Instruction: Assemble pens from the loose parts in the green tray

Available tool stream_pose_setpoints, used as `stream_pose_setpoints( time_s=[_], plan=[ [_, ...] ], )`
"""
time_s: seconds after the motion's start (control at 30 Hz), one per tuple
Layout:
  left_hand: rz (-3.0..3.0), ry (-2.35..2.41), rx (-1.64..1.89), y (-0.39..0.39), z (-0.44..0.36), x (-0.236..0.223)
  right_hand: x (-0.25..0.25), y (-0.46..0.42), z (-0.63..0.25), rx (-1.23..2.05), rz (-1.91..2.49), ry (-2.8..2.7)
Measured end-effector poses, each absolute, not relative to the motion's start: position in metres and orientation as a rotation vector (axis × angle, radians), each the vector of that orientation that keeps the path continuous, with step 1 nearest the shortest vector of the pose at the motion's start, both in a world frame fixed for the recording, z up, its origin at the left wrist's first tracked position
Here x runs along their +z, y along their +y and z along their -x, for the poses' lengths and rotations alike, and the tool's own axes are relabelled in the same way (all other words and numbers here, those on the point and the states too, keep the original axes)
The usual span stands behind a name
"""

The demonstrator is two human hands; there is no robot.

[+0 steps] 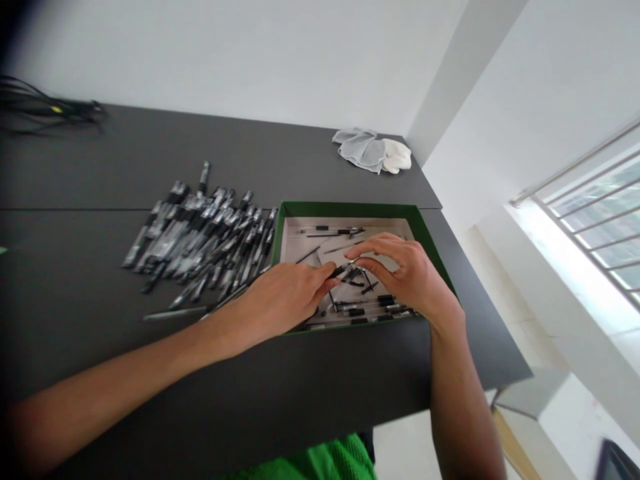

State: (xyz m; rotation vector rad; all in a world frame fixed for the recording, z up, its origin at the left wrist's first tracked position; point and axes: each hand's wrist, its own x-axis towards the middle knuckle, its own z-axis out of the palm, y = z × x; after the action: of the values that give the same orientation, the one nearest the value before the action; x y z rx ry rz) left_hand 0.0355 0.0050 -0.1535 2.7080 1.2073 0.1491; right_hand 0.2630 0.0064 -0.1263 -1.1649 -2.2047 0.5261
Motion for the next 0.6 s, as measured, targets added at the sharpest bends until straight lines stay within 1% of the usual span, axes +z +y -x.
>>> stream_pose_setpoints(
  time_s=[0.43,0.6],
  plan=[
    [-2.712,1.181,0.165,0.0058,-0.0351,-0.1568,-0.1322,0.0084,-0.2649,0.518,1.197,-2.313],
    [-2.676,1.157,0.146,0.0072,-0.0355,-0.1555,-0.1338,0.0077,-0.2665,0.598,1.157,-2.354]
  ],
)
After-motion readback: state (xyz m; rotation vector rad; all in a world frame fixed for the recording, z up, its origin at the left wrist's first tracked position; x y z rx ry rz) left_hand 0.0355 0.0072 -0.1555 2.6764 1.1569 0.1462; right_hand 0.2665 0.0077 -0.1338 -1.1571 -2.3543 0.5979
